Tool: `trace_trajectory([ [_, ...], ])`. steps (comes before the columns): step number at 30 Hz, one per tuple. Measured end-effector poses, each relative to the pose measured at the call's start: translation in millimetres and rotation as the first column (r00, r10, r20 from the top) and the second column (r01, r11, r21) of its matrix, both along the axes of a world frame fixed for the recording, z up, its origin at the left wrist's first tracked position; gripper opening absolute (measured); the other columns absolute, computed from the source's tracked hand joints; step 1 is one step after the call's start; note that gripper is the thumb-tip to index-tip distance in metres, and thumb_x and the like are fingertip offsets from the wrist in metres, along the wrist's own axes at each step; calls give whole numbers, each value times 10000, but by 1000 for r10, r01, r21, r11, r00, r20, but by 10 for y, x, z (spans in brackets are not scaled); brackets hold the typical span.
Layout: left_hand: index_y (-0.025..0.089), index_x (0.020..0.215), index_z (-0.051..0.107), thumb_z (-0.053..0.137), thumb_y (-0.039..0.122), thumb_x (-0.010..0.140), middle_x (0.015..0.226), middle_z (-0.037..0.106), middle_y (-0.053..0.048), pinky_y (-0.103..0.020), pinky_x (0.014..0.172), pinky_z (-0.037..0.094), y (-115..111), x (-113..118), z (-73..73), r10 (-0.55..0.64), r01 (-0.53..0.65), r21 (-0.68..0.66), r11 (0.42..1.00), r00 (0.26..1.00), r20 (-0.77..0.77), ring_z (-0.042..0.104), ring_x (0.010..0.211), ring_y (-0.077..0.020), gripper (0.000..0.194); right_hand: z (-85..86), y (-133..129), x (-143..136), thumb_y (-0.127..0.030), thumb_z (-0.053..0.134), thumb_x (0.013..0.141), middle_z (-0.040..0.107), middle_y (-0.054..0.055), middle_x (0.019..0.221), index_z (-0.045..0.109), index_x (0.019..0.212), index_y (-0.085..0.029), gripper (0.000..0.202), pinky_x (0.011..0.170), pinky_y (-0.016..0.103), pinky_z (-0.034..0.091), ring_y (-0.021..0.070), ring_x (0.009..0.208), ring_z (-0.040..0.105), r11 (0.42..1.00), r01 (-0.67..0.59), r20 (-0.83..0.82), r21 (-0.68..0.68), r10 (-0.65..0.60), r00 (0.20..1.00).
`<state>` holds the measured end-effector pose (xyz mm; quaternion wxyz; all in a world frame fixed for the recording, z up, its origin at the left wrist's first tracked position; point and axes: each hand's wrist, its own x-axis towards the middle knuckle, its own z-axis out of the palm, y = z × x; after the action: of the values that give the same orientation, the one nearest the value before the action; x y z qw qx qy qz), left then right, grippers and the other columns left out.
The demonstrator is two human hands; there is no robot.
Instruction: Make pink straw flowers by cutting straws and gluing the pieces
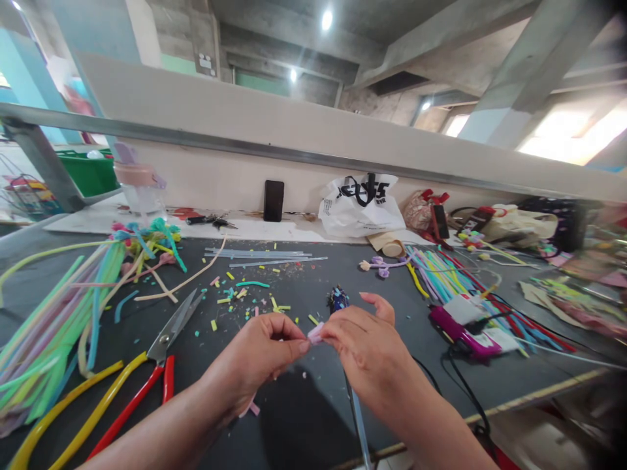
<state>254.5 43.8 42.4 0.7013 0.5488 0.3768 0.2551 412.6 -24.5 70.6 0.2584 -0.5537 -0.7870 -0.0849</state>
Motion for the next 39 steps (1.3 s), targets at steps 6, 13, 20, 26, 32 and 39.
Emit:
trace_trajectory([
  [6, 159, 601, 513, 688, 366, 598, 448, 389, 81, -176, 392, 218, -2, 3, -12, 26, -24, 54, 998, 999, -47, 285, 400, -42, 271, -62, 8, 21, -24, 455, 788, 638, -17, 766, 603, 835, -227, 255, 966, 412, 149, 135, 751, 585, 1000, -9, 8, -16, 10, 1000],
  [13, 158, 560, 486, 667, 304, 626, 497, 411, 66, -162, 430, 239, -1, 2, -35, 104, -100, 114, 988, 994, -25, 326, 465, -49, 242, -80, 21, -10, -61, 503, 802, 657, -23, 776, 605, 825, -237, 204, 965, 407, 189, 127, 767, 604, 1000, -19, -41, -12, 18, 999],
  [20, 161, 536, 478, 688, 286, 582, 459, 410, 66, -171, 419, 223, -2, -3, -1, 117, -119, 62, 991, 993, 30, 318, 428, -46, 248, -50, 49, -3, -180, 535, 785, 607, 74, 1074, 508, 1103, -217, 322, 848, 335, 456, 181, 992, 575, 966, -44, -597, -254, -121, 793],
  [26, 160, 542, 472, 682, 311, 591, 461, 401, 68, -173, 428, 217, -17, -3, 22, 112, -114, 90, 989, 993, 31, 310, 439, -46, 263, -82, 87, -55, -161, 543, 766, 624, 24, 884, 538, 913, -180, 149, 782, 279, 479, 137, 837, 598, 902, -167, -714, -398, -190, 674],
  [32, 165, 524, 462, 698, 369, 577, 466, 384, 63, -175, 419, 225, -45, -1, 77, 118, -120, 110, 987, 993, 31, 309, 448, -52, 317, -100, 104, -94, -172, 551, 746, 611, 10, 811, 549, 845, -179, 99, 709, 261, 470, 131, 771, 579, 910, -135, -726, -391, -215, 653],
  [39, 166, 530, 472, 675, 323, 604, 471, 394, 58, -179, 425, 239, -45, 2, 60, 128, -125, 148, 981, 992, -10, 320, 452, -56, 267, -140, 138, -127, -158, 538, 706, 588, 3, 783, 530, 852, -184, 150, 671, 258, 463, 129, 735, 567, 924, -95, -738, -370, -230, 634],
])
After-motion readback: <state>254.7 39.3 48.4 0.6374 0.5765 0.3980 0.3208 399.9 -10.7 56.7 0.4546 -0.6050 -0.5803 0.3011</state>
